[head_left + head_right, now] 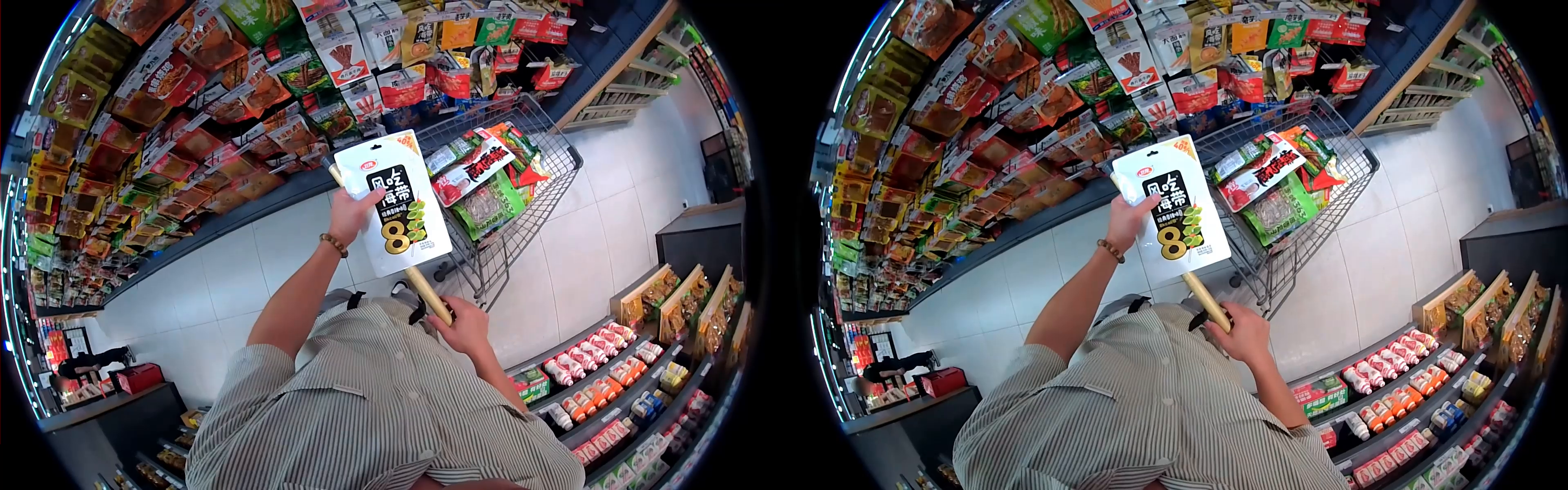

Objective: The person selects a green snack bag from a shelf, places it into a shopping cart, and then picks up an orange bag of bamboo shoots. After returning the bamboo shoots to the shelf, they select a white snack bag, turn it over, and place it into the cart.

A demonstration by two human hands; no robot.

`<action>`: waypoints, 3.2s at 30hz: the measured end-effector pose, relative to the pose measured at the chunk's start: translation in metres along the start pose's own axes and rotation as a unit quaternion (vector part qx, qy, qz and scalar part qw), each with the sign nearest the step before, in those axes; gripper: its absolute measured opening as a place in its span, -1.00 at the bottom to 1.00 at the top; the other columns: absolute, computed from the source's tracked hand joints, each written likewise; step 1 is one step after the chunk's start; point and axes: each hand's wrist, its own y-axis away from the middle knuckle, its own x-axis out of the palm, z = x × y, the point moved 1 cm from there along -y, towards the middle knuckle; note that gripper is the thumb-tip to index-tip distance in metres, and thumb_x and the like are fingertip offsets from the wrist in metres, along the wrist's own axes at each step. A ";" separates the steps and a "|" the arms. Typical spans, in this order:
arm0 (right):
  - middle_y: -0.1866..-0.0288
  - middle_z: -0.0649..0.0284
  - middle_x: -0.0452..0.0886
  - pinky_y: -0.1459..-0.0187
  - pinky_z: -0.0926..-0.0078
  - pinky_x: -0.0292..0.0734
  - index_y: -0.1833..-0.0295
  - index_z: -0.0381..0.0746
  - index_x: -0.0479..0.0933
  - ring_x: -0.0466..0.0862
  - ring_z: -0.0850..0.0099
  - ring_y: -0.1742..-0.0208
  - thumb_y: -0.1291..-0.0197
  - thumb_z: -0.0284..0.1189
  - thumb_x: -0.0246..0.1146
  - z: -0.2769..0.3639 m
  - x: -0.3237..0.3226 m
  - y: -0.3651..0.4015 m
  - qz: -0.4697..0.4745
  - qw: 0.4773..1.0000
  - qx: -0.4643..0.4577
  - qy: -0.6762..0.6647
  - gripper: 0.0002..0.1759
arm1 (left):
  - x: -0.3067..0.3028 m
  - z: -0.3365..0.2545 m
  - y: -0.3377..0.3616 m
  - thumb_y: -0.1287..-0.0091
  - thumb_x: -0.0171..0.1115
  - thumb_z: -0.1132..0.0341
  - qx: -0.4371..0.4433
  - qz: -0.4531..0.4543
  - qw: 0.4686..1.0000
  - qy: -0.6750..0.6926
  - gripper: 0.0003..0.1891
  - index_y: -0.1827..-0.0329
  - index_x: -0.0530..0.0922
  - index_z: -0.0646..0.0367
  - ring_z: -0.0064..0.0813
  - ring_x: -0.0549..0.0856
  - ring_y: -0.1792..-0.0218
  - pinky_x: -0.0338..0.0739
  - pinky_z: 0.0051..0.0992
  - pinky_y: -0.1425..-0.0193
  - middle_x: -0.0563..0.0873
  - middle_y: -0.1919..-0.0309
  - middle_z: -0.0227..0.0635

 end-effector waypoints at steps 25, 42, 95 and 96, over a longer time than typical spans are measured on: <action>0.25 0.20 0.74 0.26 0.25 0.59 -0.04 -0.16 0.65 0.73 0.17 0.26 -0.04 -0.07 0.45 -0.002 -0.006 -0.001 -0.008 1.000 0.000 0.001 -0.48 | 0.003 0.000 -0.002 -0.29 0.43 0.43 -0.005 0.022 1.000 0.011 -0.64 -0.11 0.62 0.37 -0.49 0.77 0.14 0.68 -0.47 0.03 0.79 0.06 -0.23; 0.25 0.18 0.74 0.24 0.25 0.60 -0.09 -0.16 0.64 0.73 0.20 0.25 -0.04 -0.08 0.45 -0.010 -0.003 0.002 -0.027 1.000 -0.010 -0.012 -0.46 | 0.005 0.003 -0.002 -0.27 0.45 0.47 -0.009 -0.002 1.000 0.013 -0.69 -0.06 0.66 0.34 -0.48 0.78 0.17 0.68 -0.46 0.06 0.80 0.09 -0.23; 0.24 0.28 0.71 0.17 0.33 0.60 -0.06 -0.16 0.66 0.70 0.30 0.24 0.07 -0.11 0.54 -0.006 -0.002 -0.018 -0.106 0.992 0.072 -0.013 -0.42 | 0.015 0.005 -0.048 -0.24 0.50 0.42 -0.020 0.097 0.995 -0.018 -0.66 -0.03 0.66 0.38 -0.52 0.78 0.21 0.69 -0.51 0.14 0.80 0.12 -0.24; 0.23 0.28 0.71 0.17 0.33 0.60 -0.05 -0.16 0.66 0.70 0.30 0.23 0.08 -0.12 0.55 -0.007 -0.003 -0.019 -0.111 0.991 0.069 -0.013 -0.43 | 0.016 0.006 -0.051 -0.24 0.50 0.42 -0.023 0.097 0.995 -0.022 -0.66 -0.03 0.66 0.38 -0.52 0.78 0.21 0.69 -0.51 0.14 0.80 0.12 -0.24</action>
